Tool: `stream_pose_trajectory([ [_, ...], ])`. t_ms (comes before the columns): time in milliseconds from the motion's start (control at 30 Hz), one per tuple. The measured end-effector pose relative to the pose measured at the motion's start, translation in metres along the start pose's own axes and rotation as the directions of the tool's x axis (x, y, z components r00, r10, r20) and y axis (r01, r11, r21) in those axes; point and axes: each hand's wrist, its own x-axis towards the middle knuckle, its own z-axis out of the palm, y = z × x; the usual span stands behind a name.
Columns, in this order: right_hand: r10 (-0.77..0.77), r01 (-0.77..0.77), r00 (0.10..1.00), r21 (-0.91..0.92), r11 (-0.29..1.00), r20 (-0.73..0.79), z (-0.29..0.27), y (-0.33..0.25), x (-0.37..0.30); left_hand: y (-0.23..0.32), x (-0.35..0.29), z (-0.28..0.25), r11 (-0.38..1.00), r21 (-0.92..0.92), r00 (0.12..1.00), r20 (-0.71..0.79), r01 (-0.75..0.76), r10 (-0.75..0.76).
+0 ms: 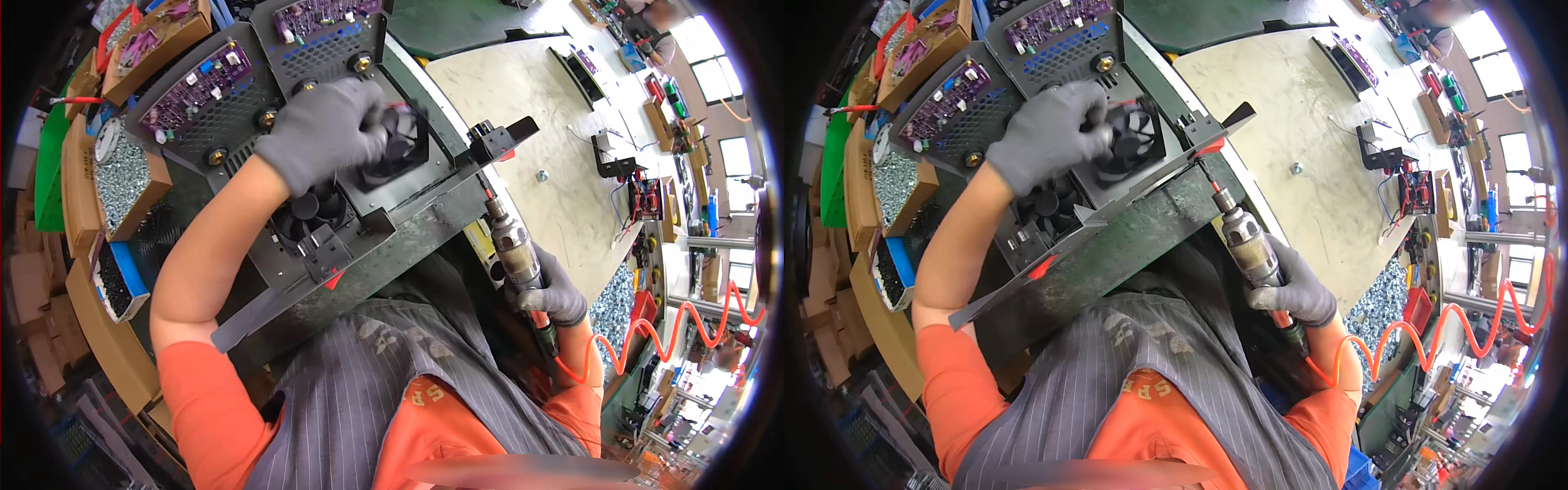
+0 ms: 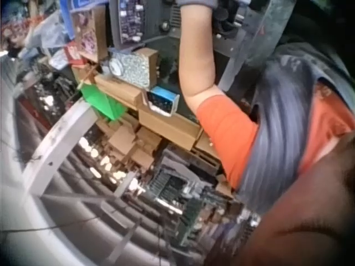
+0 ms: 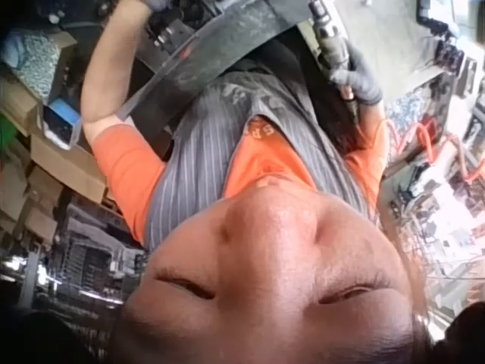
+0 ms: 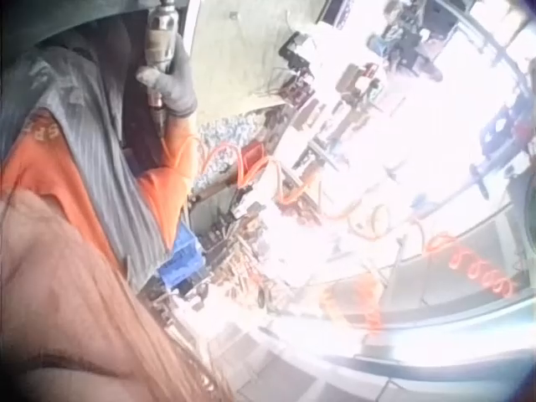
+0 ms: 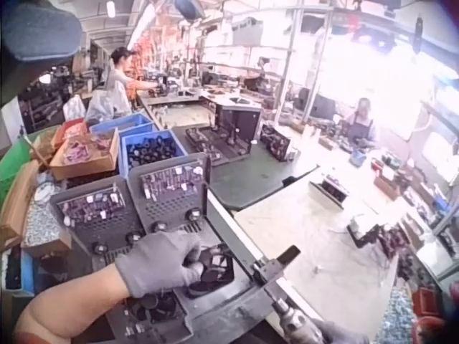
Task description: Assembling an electronic housing by installing grommets, fans, and using a power screwdriver to secure components.
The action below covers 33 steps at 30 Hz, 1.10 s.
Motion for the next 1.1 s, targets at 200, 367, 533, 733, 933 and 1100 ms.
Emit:
stream_pose_trajectory([
  [200,0.123,-0.123,0.992,0.048,0.991,0.008,-0.002,-0.004,0.0,0.017,-0.024,0.018,0.694,-0.718,0.94,0.274,0.061,0.202],
  [367,0.149,-0.148,0.988,-0.024,0.989,0.03,-0.003,-0.007,-0.002,0.015,-0.018,0.012,0.387,-0.879,0.907,0.374,0.281,0.192],
  [533,0.239,-0.24,0.971,-0.038,0.97,-0.025,0.009,-0.024,-0.003,0.015,-0.015,0.017,0.365,-0.9,0.918,0.33,0.236,0.219],
  [733,0.198,-0.205,0.975,-0.059,0.977,-0.106,0.001,-0.016,-0.01,0.017,-0.013,0.02,0.443,-0.87,0.939,0.309,0.215,0.151],
  [933,0.252,-0.256,0.966,-0.054,0.965,-0.062,-0.004,-0.016,-0.01,0.024,-0.01,0.015,0.481,-0.85,0.901,0.362,0.214,0.239],
  [1100,0.18,-0.18,0.984,-0.036,0.983,-0.015,-0.001,-0.019,-0.006,0.022,-0.011,0.023,0.431,-0.889,0.914,0.294,0.155,0.279],
])
